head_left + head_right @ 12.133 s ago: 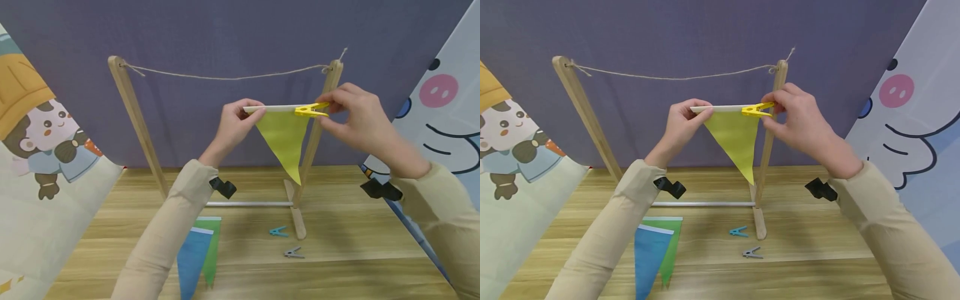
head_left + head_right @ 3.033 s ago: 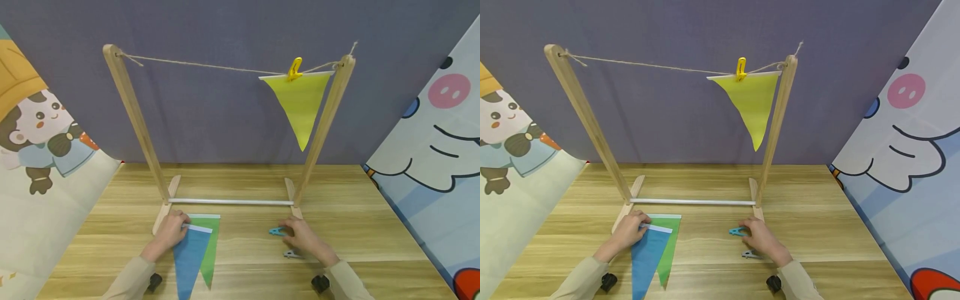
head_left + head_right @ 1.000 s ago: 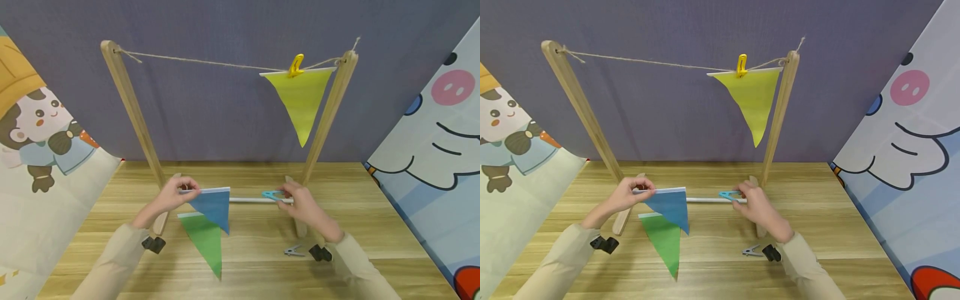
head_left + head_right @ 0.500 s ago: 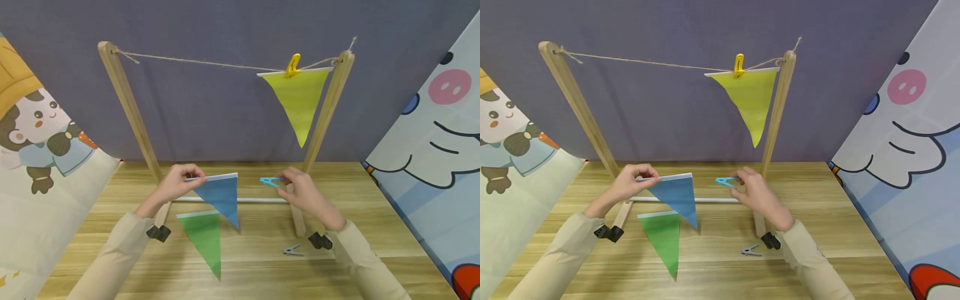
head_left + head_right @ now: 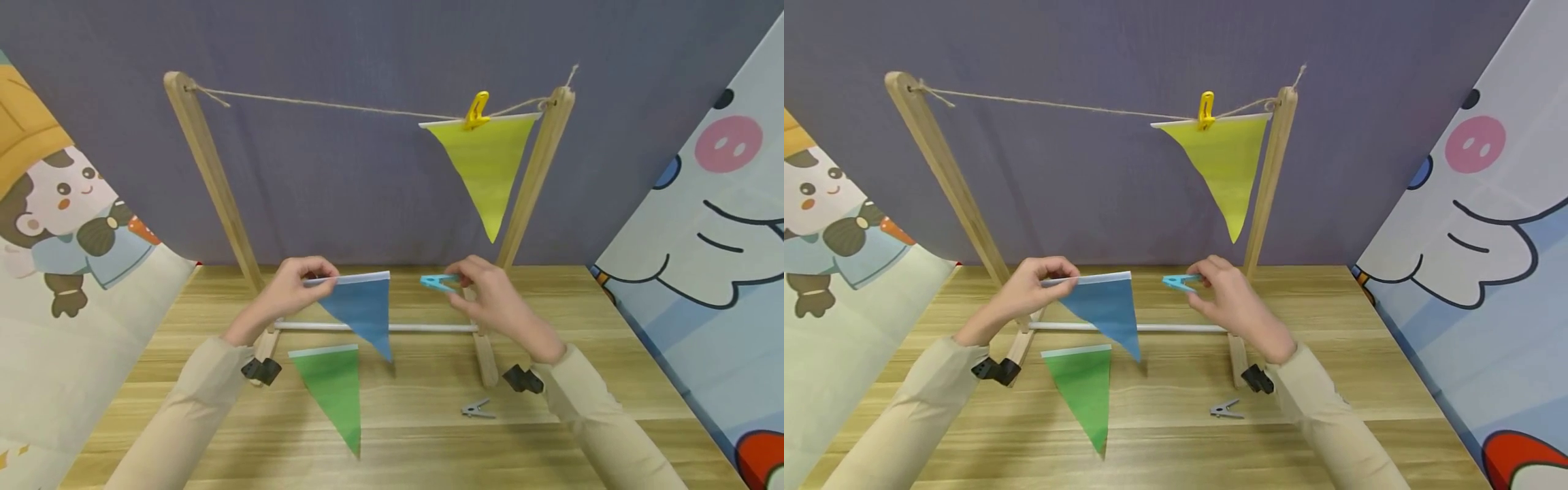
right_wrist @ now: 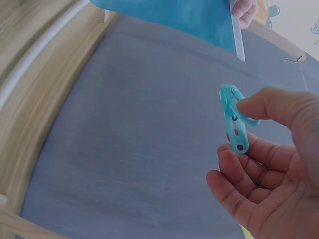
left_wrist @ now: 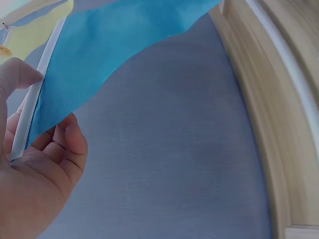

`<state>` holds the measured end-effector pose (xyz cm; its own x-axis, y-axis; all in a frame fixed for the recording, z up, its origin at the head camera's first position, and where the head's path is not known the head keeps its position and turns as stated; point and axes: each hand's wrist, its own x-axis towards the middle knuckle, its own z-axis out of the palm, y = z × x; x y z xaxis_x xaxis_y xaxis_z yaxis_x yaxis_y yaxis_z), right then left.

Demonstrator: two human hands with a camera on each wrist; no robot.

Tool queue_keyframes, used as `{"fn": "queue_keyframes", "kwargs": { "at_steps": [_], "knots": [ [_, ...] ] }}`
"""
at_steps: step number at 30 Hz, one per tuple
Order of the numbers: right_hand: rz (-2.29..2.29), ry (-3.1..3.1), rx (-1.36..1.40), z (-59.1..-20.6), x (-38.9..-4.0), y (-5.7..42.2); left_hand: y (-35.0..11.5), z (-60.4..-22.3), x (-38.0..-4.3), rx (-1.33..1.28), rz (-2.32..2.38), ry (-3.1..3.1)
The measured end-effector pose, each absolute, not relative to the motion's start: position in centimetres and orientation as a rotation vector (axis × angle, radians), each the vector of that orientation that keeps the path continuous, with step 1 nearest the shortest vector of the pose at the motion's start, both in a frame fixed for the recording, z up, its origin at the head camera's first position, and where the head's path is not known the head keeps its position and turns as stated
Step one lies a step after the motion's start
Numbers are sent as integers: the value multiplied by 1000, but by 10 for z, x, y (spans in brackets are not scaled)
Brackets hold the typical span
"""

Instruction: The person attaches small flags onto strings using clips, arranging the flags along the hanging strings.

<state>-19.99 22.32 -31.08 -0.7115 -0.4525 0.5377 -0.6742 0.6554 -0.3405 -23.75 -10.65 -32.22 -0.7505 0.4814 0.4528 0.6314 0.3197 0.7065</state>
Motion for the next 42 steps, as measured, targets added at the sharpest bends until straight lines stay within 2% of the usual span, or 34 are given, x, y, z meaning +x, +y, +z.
{"fn": "queue_keyframes", "kwargs": {
  "at_steps": [28, 42],
  "knots": [
    [667, -2425, 886, -252, -207, 217, -91, -273, -254, -937, -1355, -2480],
    [600, -2302, 989, -228, -213, 209, -84, -248, -258, -937, -1340, -2384]
  ]
}}
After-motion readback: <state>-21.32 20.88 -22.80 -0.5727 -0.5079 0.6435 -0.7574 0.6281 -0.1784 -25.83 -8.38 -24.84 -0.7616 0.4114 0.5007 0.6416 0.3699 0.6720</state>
